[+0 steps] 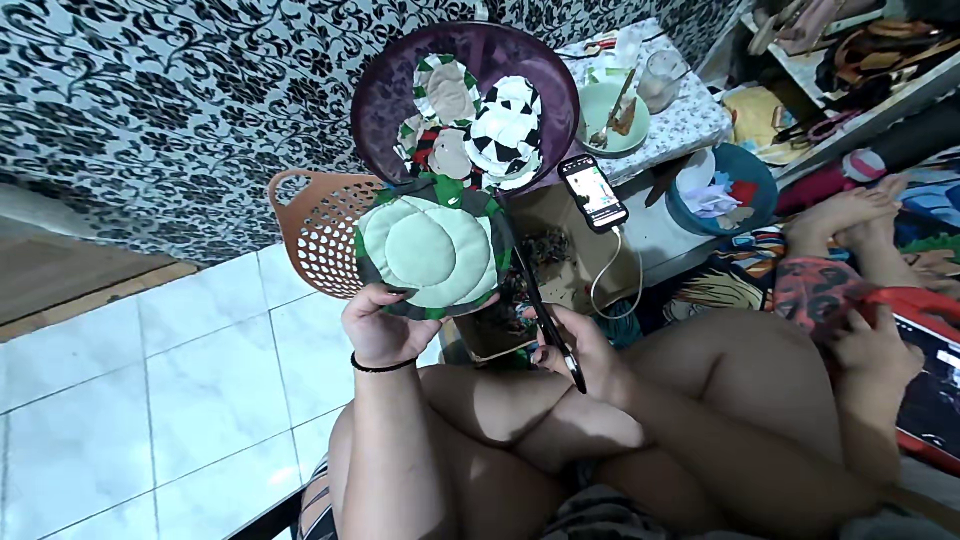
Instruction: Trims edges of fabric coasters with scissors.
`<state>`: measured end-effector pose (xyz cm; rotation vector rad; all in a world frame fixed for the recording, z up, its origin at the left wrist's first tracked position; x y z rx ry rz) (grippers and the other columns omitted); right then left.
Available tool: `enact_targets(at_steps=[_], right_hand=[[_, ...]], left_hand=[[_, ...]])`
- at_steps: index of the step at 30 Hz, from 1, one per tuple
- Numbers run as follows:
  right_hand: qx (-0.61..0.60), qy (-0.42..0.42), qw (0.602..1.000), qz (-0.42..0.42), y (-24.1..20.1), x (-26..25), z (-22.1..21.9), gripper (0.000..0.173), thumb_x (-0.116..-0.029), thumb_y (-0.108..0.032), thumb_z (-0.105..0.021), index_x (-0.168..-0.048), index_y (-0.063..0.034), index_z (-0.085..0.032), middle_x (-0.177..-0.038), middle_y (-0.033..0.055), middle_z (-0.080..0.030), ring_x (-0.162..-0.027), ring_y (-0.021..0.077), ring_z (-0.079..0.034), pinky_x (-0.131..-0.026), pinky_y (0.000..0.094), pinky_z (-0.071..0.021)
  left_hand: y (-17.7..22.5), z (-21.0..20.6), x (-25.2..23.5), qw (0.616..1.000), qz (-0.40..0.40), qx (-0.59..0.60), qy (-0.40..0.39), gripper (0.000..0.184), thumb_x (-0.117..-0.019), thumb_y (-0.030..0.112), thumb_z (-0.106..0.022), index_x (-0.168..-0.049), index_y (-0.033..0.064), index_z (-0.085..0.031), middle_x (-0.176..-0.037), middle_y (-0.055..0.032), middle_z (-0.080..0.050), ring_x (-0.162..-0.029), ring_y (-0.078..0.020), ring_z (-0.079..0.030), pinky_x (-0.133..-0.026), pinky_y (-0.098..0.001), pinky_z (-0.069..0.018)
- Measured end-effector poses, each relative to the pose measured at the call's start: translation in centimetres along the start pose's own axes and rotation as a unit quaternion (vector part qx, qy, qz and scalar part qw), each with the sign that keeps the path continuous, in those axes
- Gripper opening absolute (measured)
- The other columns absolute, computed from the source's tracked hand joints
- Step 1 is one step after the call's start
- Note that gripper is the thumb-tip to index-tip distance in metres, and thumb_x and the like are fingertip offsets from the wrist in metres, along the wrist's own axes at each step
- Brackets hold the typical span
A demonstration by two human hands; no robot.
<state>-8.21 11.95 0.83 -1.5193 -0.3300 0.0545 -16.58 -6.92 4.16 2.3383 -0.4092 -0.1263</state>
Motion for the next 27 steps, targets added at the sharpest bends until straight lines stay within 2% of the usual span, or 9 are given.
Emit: enact_targets(at_steps=[3,5,11,21,27], right_hand=[[0.012,-0.007,1.0,-0.012,0.2,0.0,-0.1,0.075,-0.0878,-0.051,-0.075,-0.135,0.004,-0.055,-0.088,-0.0019,-0.06,-0.073,0.0005,-0.058,-0.069,0.0188,-0.0535],[0.014,-0.005,1.0,-0.006,0.3,0.0,-0.2,0.075,-0.0881,-0.052,-0.074,-0.135,0.0042,-0.055,-0.088,-0.0021,-0.06,-0.072,0.0001,-0.058,-0.068,0.0181,-0.053],[0.0,0.018,1.0,0.0,-0.1,0.0,0.2,0.057,-0.0915,-0.036,-0.074,-0.129,0.004,-0.06,-0.083,-0.0019,-0.062,-0.063,-0.0004,-0.057,-0.06,0.0171,-0.0519],[-0.018,0.039,0.999,0.002,-0.4,0.3,0.5,0.041,-0.0924,-0.028,-0.074,-0.118,0.0026,-0.064,-0.079,-0.0029,-0.063,-0.057,-0.0022,-0.055,-0.054,0.0155,-0.0498],[-0.018,0.055,0.998,0.005,-0.4,0.5,0.6,0.031,-0.092,-0.022,-0.075,-0.111,0.0015,-0.067,-0.076,-0.0034,-0.064,-0.054,-0.0037,-0.052,-0.051,0.014,-0.0471]], left_hand=[[0.1,0.0,0.0,1.0,-0.002,0.014,-0.008,0.018,-0.0827,0.024,-0.064,-0.096,0.0214,-0.076,-0.098,-0.0045,-0.077,-0.09,-0.0196,-0.075,-0.072,-0.0445,-0.0633],[0.1,-0.2,-0.1,1.0,-0.003,0.019,-0.016,0.019,-0.0834,0.025,-0.063,-0.097,0.0209,-0.076,-0.099,-0.0046,-0.076,-0.091,-0.0196,-0.075,-0.072,-0.0447,-0.0632],[0.0,-0.2,-0.2,1.0,0.003,0.022,-0.016,0.021,-0.0835,0.026,-0.063,-0.1,0.0207,-0.075,-0.101,-0.0052,-0.076,-0.093,-0.0209,-0.074,-0.074,-0.0461,-0.063],[0.4,0.0,-0.1,1.0,-0.011,0.023,-0.002,0.021,-0.0853,0.024,-0.059,-0.1,0.0208,-0.075,-0.102,-0.005,-0.076,-0.095,-0.0208,-0.074,-0.076,-0.0466,-0.0625],[1.4,0.3,-0.1,0.999,-0.043,-0.004,0.005,0.022,-0.0873,0.022,-0.054,-0.098,0.0211,-0.074,-0.1,-0.003,-0.076,-0.095,-0.0171,-0.073,-0.078,-0.0425,-0.0621]])
Point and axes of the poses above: each hand's wrist, its own x-axis away from the middle knuckle, its own z-axis out of the back of the hand, y = z × x, the point moved 10 cm from there along -x, towards the middle knuckle
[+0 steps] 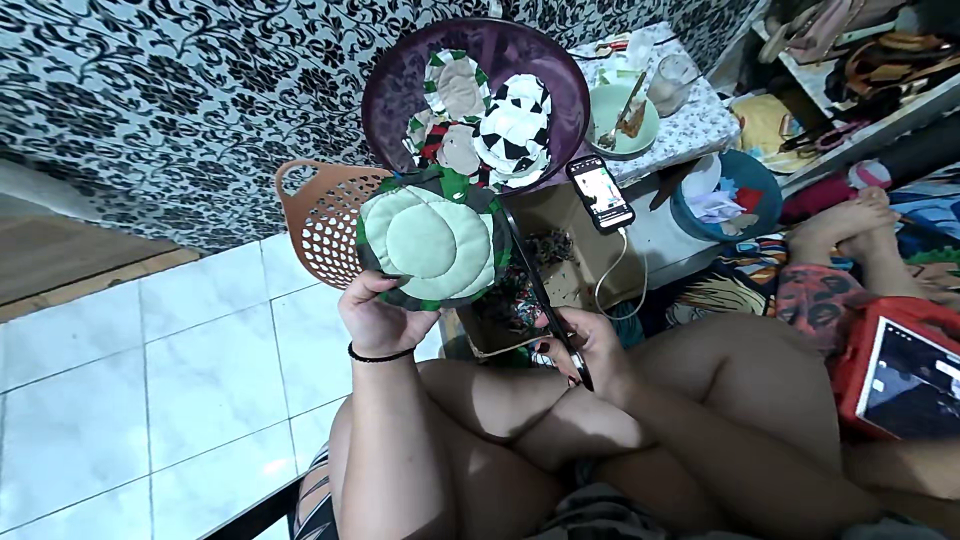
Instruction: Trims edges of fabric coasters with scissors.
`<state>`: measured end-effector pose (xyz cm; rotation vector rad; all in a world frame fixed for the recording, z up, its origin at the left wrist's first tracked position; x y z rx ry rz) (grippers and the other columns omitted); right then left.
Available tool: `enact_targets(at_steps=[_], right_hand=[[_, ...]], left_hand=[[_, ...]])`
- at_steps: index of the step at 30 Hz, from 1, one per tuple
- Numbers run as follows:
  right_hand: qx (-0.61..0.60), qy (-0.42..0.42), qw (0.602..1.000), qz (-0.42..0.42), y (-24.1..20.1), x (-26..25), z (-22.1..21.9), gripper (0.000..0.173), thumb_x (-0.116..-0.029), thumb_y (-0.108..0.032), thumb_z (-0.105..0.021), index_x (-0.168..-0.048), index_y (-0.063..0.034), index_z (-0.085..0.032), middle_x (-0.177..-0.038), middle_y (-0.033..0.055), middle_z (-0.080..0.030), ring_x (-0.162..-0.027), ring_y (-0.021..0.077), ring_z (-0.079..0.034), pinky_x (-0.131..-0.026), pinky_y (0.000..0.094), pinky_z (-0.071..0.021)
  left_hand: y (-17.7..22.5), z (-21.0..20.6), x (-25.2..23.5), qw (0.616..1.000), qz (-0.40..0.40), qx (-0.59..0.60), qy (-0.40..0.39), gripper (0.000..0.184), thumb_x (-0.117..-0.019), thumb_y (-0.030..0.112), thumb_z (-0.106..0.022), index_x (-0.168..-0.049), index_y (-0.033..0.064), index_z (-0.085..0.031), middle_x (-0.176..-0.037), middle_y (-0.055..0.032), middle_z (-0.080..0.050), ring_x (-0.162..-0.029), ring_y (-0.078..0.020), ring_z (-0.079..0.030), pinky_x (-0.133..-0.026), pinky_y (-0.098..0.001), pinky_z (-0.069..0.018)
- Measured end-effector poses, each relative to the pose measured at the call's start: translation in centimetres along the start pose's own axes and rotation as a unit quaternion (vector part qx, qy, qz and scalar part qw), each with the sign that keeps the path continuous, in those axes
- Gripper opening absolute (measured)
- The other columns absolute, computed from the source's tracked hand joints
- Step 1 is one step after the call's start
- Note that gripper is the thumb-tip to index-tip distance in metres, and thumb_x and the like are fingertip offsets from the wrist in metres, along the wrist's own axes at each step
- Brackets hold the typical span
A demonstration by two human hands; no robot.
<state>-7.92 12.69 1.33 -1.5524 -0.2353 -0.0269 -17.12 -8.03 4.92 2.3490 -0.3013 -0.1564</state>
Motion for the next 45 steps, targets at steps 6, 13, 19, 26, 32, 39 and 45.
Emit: enact_targets(at_steps=[6,13,19,26,32,39,45], right_hand=[[0.001,0.0,1.0,-0.004,-0.1,0.2,0.0,0.03,-0.0916,-0.022,-0.076,-0.109,0.0009,-0.068,-0.074,-0.0051,-0.064,-0.052,-0.0047,-0.051,-0.05,0.013,-0.046],[-0.012,-0.009,1.0,-0.017,-0.1,0.5,-0.3,0.024,-0.0932,-0.019,-0.074,-0.107,-0.0007,-0.067,-0.072,-0.0057,-0.062,-0.05,-0.0033,-0.051,-0.048,0.0143,-0.0466],[0.003,-0.1,0.994,-0.036,0.5,0.1,-1.1,0.053,-0.0921,-0.036,-0.073,-0.126,0.002,-0.06,-0.082,-0.0032,-0.061,-0.062,0.0006,-0.057,-0.059,0.0182,-0.0531],[0.008,-0.105,0.994,-0.013,0.2,-0.1,-0.9,0.068,-0.0893,-0.045,-0.074,-0.131,0.0055,-0.058,-0.085,-0.0043,-0.061,-0.068,0.0003,-0.059,-0.064,0.0184,-0.0547],[0.021,-0.084,0.996,0.0,-0.1,-0.4,-0.1,0.062,-0.0909,-0.042,-0.073,-0.129,0.0047,-0.059,-0.082,-0.0055,-0.059,-0.063,-0.0017,-0.056,-0.059,0.0161,-0.0525],[0.039,-0.068,0.997,-0.002,-0.2,-0.4,0.5,0.061,-0.0866,-0.043,-0.078,-0.125,0.0027,-0.063,-0.079,-0.0068,-0.062,-0.059,-0.0037,-0.056,-0.055,0.0143,-0.0513],[0.056,-0.057,0.997,0.003,-0.7,-0.3,0.7,0.051,-0.0883,-0.038,-0.077,-0.119,0.0007,-0.066,-0.078,-0.0067,-0.063,-0.059,-0.0061,-0.054,-0.055,0.0118,-0.0481]], left_hand=[[0.4,0.5,0.1,1.0,-0.011,-0.004,0.02,0.022,-0.0869,0.022,-0.054,-0.098,0.0214,-0.073,-0.1,-0.0029,-0.075,-0.094,-0.0171,-0.073,-0.077,-0.042,-0.0623],[0.6,0.6,0.1,1.0,-0.011,0.011,0.013,0.023,-0.0879,0.022,-0.054,-0.1,0.0204,-0.073,-0.102,-0.0043,-0.075,-0.096,-0.019,-0.073,-0.078,-0.0437,-0.0622],[1.1,0.8,0.3,1.0,-0.019,0.01,0.009,0.022,-0.087,0.022,-0.055,-0.099,0.0203,-0.073,-0.101,-0.0042,-0.075,-0.096,-0.0187,-0.073,-0.078,-0.0435,-0.0623],[0.6,0.6,0.6,1.0,0.019,-0.01,-0.014,0.02,-0.0855,0.023,-0.059,-0.096,0.0214,-0.075,-0.097,-0.0017,-0.076,-0.09,-0.0145,-0.074,-0.075,-0.0379,-0.0628],[0.4,0.5,0.8,0.999,0.03,-0.012,-0.024,0.02,-0.087,0.022,-0.058,-0.097,0.0217,-0.075,-0.096,-0.0009,-0.076,-0.088,-0.0135,-0.074,-0.074,-0.0368,-0.0631],[0.6,0.4,0.9,0.999,0.025,-0.017,-0.029,0.02,-0.0869,0.022,-0.058,-0.096,0.0216,-0.076,-0.096,-0.0002,-0.076,-0.088,-0.0131,-0.074,-0.073,-0.0361,-0.0631],[0.7,0.7,0.9,0.999,0.029,-0.017,-0.017,0.02,-0.0863,0.022,-0.058,-0.095,0.0215,-0.075,-0.095,-0.001,-0.076,-0.087,-0.0138,-0.074,-0.071,-0.0366,-0.0631]])
Point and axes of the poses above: each hand's wrist, its own x-axis away from the middle knuckle, its own z-axis out of the back of the hand, y = z × x, the point moved 10 cm from there along -x, towards the middle knuckle
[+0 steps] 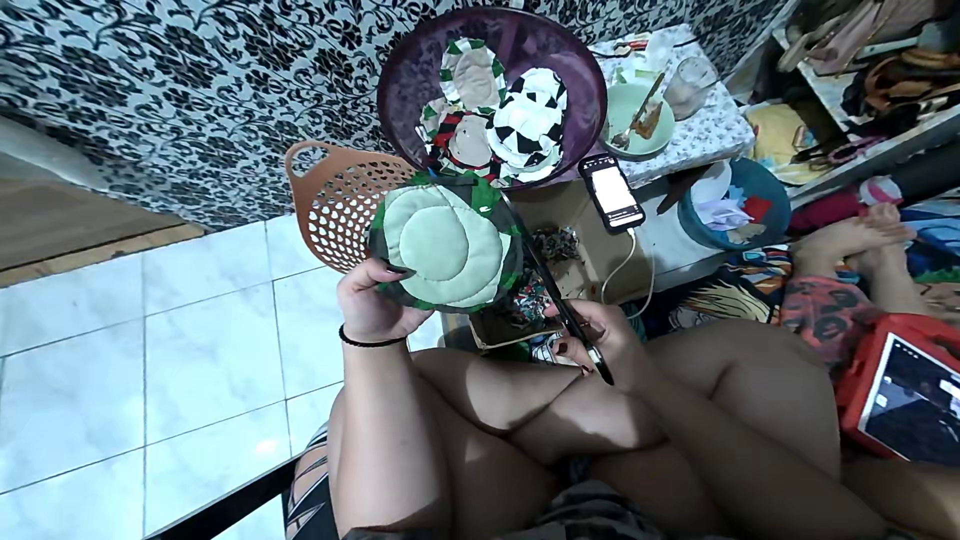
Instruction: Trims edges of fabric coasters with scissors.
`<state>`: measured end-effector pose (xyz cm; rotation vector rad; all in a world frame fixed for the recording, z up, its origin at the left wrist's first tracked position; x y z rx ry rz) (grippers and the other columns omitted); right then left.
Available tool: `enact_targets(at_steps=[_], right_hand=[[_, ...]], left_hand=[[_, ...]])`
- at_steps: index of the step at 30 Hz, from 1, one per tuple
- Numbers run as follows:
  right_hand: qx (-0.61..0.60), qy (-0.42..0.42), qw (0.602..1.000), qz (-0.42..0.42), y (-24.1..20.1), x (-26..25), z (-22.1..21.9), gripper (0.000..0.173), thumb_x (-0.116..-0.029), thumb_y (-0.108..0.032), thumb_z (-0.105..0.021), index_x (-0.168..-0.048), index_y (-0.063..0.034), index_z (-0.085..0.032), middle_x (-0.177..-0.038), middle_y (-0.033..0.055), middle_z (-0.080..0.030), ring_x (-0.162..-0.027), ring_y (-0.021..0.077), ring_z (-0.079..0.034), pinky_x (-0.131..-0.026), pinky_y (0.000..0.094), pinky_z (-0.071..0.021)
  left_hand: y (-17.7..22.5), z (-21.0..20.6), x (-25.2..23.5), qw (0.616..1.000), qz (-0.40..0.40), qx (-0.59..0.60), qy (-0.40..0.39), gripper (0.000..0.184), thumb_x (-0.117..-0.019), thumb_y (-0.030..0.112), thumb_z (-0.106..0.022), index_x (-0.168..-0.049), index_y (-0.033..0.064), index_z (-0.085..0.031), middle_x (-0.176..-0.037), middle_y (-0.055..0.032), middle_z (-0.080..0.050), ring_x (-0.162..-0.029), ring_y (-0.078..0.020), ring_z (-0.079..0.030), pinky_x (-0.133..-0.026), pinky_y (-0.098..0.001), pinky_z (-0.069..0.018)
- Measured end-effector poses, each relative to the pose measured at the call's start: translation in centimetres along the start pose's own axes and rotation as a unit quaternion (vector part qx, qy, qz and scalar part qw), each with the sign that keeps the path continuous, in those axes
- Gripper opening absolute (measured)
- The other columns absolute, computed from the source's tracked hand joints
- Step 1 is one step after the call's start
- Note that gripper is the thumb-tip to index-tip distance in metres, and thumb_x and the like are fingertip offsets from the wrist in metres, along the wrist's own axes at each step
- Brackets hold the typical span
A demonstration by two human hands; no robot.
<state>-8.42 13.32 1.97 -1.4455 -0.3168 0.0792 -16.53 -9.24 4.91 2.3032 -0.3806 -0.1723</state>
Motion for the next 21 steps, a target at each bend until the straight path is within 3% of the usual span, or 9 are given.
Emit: enact_targets(at_steps=[7,14,17,21], right_hand=[[0.0,-0.001,1.0,-0.006,-0.1,0.1,0.0,0.037,-0.0907,-0.03,-0.076,-0.113,-0.0013,-0.068,-0.076,-0.0073,-0.064,-0.056,-0.0065,-0.053,-0.051,0.0112,-0.0468],[0.01,-0.003,1.0,0.008,-0.4,0.1,0.1,0.036,-0.0902,-0.027,-0.076,-0.113,-0.0005,-0.068,-0.073,-0.0082,-0.062,-0.054,-0.0071,-0.052,-0.05,0.0106,-0.0453],[0.013,0.003,1.0,0.025,-0.6,0.2,0.4,0.036,-0.0902,-0.025,-0.077,-0.113,0.0015,-0.068,-0.073,-0.0067,-0.064,-0.054,-0.0067,-0.052,-0.05,0.0116,-0.0455],[0.074,0.012,0.997,0.024,-1.1,0.3,1.1,0.04,-0.0891,-0.027,-0.078,-0.115,0.0024,-0.069,-0.075,-0.0047,-0.064,-0.055,-0.0069,-0.05,-0.052,0.0111,-0.0451]], left_hand=[[0.6,0.9,0.2,1.0,-0.008,-0.019,0.013,0.019,-0.0848,0.022,-0.058,-0.095,0.0223,-0.075,-0.094,-0.0004,-0.076,-0.086,-0.0133,-0.074,-0.071,-0.0367,-0.0632],[0.9,1.7,0.0,0.997,-0.011,-0.049,0.055,0.023,-0.0867,0.02,-0.053,-0.095,0.0239,-0.075,-0.095,0.0016,-0.077,-0.087,-0.01,-0.073,-0.073,-0.0335,-0.0624],[1.0,2.0,-0.5,0.988,0.002,-0.117,0.096,0.027,-0.0879,0.01,-0.052,-0.105,0.0231,-0.068,-0.098,0.0027,-0.076,-0.088,-0.0076,-0.073,-0.076,-0.0297,-0.0622],[0.9,1.9,-1.1,0.955,0.019,-0.283,0.085,0.053,-0.0796,-0.003,-0.058,-0.127,0.018,-0.05,-0.106,0.0071,-0.072,-0.091,-0.0056,-0.071,-0.078,-0.0273,-0.0625]])
Point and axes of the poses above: each hand's wrist, its own x-axis away from the middle knuckle, its own z-axis out of the back of the hand, y = z × x, the point moved 10 cm from there along -x, towards the middle knuckle
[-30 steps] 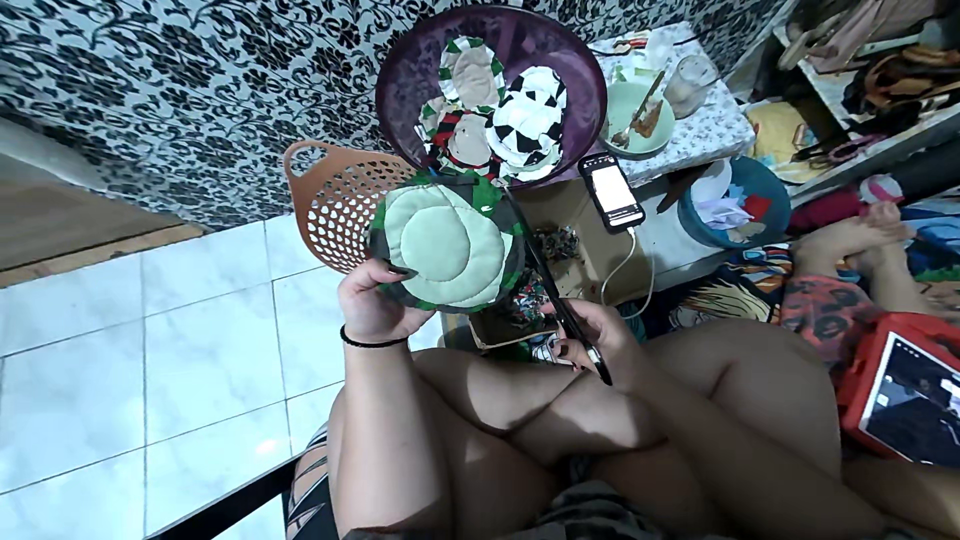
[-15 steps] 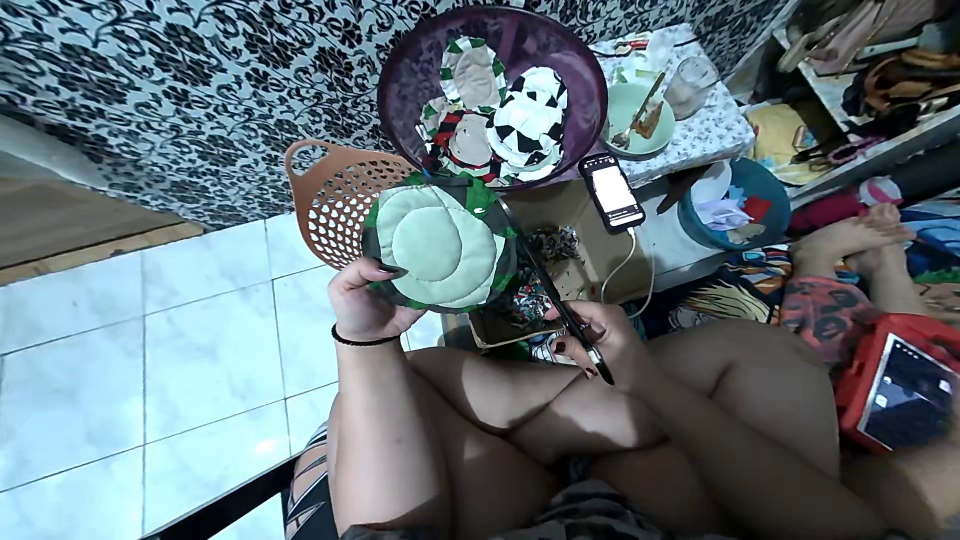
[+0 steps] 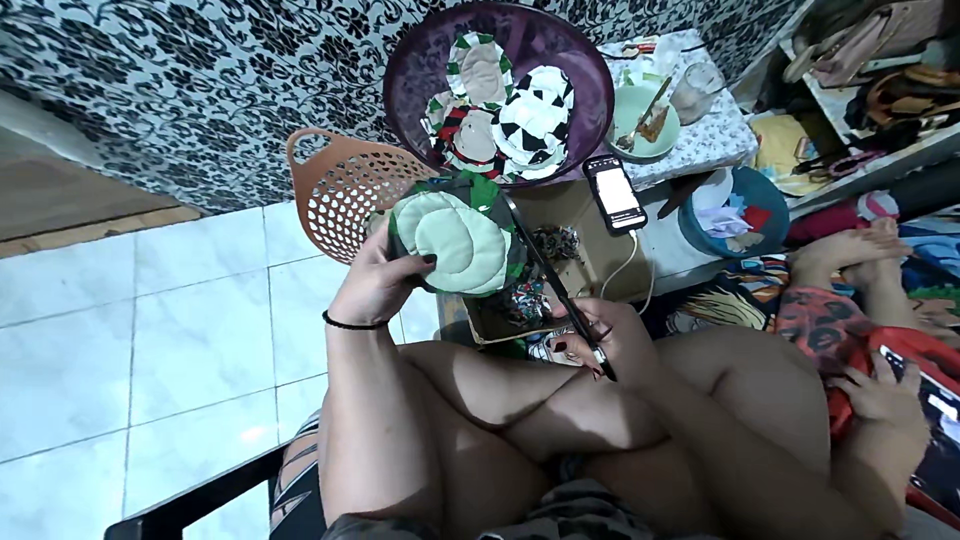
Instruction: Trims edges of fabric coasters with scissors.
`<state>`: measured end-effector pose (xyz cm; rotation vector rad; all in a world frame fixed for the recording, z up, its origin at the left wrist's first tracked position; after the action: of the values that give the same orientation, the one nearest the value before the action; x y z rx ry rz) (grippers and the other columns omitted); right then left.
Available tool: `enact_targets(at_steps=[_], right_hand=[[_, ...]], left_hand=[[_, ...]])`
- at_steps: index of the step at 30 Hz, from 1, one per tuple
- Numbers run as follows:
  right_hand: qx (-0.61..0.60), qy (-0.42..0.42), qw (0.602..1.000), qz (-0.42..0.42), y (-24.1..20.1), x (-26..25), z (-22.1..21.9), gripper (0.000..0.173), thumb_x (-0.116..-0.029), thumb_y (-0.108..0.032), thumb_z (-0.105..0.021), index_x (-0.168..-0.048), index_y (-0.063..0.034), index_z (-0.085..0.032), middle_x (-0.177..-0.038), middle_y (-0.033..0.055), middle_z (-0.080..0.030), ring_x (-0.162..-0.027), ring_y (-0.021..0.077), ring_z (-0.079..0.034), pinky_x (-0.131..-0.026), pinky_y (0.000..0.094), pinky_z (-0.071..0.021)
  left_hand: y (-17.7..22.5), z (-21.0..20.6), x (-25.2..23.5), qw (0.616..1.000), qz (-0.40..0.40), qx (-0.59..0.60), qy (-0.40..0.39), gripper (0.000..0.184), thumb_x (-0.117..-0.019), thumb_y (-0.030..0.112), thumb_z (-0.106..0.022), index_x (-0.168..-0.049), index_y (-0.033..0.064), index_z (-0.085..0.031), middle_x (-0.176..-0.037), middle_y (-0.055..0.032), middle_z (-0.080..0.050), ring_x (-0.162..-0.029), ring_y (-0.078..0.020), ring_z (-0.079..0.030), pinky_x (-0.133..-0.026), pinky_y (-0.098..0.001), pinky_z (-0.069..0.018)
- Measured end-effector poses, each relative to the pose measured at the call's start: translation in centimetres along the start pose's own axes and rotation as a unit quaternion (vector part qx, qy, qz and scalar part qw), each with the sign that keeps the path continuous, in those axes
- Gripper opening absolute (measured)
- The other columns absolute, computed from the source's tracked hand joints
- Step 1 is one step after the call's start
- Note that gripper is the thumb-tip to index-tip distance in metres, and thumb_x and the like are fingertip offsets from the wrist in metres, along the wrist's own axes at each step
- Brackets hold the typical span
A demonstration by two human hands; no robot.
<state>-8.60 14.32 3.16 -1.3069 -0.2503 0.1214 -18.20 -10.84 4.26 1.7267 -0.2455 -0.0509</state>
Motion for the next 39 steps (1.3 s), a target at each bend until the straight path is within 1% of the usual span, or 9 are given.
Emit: enact_targets(at_steps=[3,6,14,17,20,26,29,34,39], right_hand=[[0.04,-0.018,0.998,-0.055,0.2,0.0,0.2,0.042,-0.0879,-0.028,-0.079,-0.118,-0.0006,-0.069,-0.077,-0.0047,-0.065,-0.057,-0.0062,-0.051,-0.054,0.0119,-0.0451],[0.096,-0.02,0.994,-0.05,-0.2,0.0,0.9,0.042,-0.088,-0.028,-0.077,-0.12,-0.0018,-0.071,-0.08,-0.0011,-0.067,-0.062,-0.0031,-0.056,-0.058,0.0148,-0.049],[0.159,-0.067,0.984,-0.033,-1.6,1.2,1.7,0.046,-0.0858,-0.029,-0.08,-0.119,0.0016,-0.069,-0.133,0.0171,-0.056,-0.077,0.0028,-0.061,-0.063,0.0173,-0.0536],[0.077,-0.089,0.989,-0.087,-0.9,2.7,-0.3,0.036,-0.093,-0.014,-0.07,-0.125,0.0022,-0.063,-0.114,0.0074,-0.07,-0.073,0.0056,-0.069,-0.064,0.0221,-0.06],[-0.031,-0.103,0.989,-0.102,0.0,4.3,-2.3,0.051,-0.0945,-0.011,-0.066,-0.138,0.0071,-0.047,-0.103,0.0025,-0.07,-0.06,0.0047,-0.062,-0.051,0.022,-0.0559],[-0.09,-0.078,0.99,-0.075,1.8,4.3,-3.7,0.084,-0.0885,-0.046,-0.073,-0.14,0.0098,-0.039,-0.095,-0.0038,-0.06,-0.059,0.0006,-0.055,-0.05,0.0204,-0.0523],[-0.121,-0.132,0.984,-0.025,1.9,4.1,-4.7,0.101,-0.0846,-0.073,-0.064,-0.141,0.0061,-0.036,-0.103,-0.0014,-0.059,-0.072,0.0046,-0.061,-0.062,0.0251,-0.0569],[-0.126,-0.169,0.977,-0.026,2.1,4.1,-5.1,0.109,-0.0839,-0.075,-0.063,-0.146,0.0094,-0.034,-0.115,0.0042,-0.059,-0.086,0.0097,-0.065,-0.079,0.0329,-0.0614],[-0.089,-0.129,0.988,-0.006,1.4,3.7,-4.5,0.101,-0.0821,-0.077,-0.063,-0.134,0.009,-0.049,-0.103,0.0008,-0.062,-0.071,0.0042,-0.06,-0.062,0.0246,-0.057]], left_hand=[[-0.4,-0.6,0.0,0.998,0.013,-0.055,-0.007,0.048,-0.0792,0.01,-0.07,-0.124,0.0152,-0.053,-0.1,0.0082,-0.074,-0.087,-0.0046,-0.072,-0.075,-0.0259,-0.0628],[-0.4,-0.4,-0.3,0.997,0.022,-0.069,0.029,0.028,-0.0926,0.011,-0.065,-0.12,0.0119,-0.058,-0.096,0.0076,-0.073,-0.084,-0.0038,-0.071,-0.078,-0.0254,-0.0619],[1.1,-0.5,-1.0,0.991,-0.019,-0.122,0.047,0.01,-0.1017,0.018,-0.057,-0.1,0.0139,-0.067,-0.077,0.0115,-0.07,-0.068,0.0023,-0.067,-0.064,-0.0193,-0.0597],[1.6,-0.7,-1.1,0.986,-0.054,-0.154,0.034,0.012,-0.1002,0.013,-0.062,-0.11,0.0092,-0.067,-0.085,0.0097,-0.07,-0.073,0.0045,-0.066,-0.069,-0.0163,-0.0581],[2.0,-1.0,-1.1,0.983,-0.083,-0.163,0.003,0.021,-0.0994,0.008,-0.062,-0.12,0.007,-0.067,-0.094,0.0074,-0.072,-0.08,0.0056,-0.067,-0.075,-0.0153,-0.0582],[2.1,-0.9,-1.2,0.969,-0.103,-0.225,-0.001,0.022,-0.0989,0.012,-0.065,-0.12,0.0079,-0.07,-0.102,0.0029,-0.073,-0.085,0.0076,-0.064,-0.08,-0.0141,-0.0535],[2.6,-0.8,-1.1,0.967,-0.115,-0.225,0.005,0.02,-0.0994,0.014,-0.065,-0.118,0.0088,-0.071,-0.099,0.0052,-0.073,-0.084,0.0088,-0.065,-0.079,-0.0129,-0.0536],[2.4,-1.1,-1.0,0.97,-0.109,-0.215,-0.006,0.017,-0.0989,0.012,-0.065,-0.114,0.0074,-0.071,-0.093,0.0073,-0.072,-0.079,0.009,-0.065,-0.075,-0.0113,-0.0549],[1.6,-2.5,-1.1,0.969,-0.089,-0.226,-0.046,0.019,-0.0985,0.014,-0.066,-0.116,0.0095,-0.071,-0.093,0.0083,-0.073,-0.079,0.0088,-0.065,-0.075,-0.0124,-0.0556]])
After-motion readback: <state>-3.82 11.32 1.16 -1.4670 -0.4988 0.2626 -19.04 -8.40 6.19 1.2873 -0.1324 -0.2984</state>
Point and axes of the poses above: each hand's wrist, its own x-axis away from the middle knuckle, its own z-axis out of the back of the hand, y = z × x, the point moved 10 cm from there along -x, towards the middle knuckle
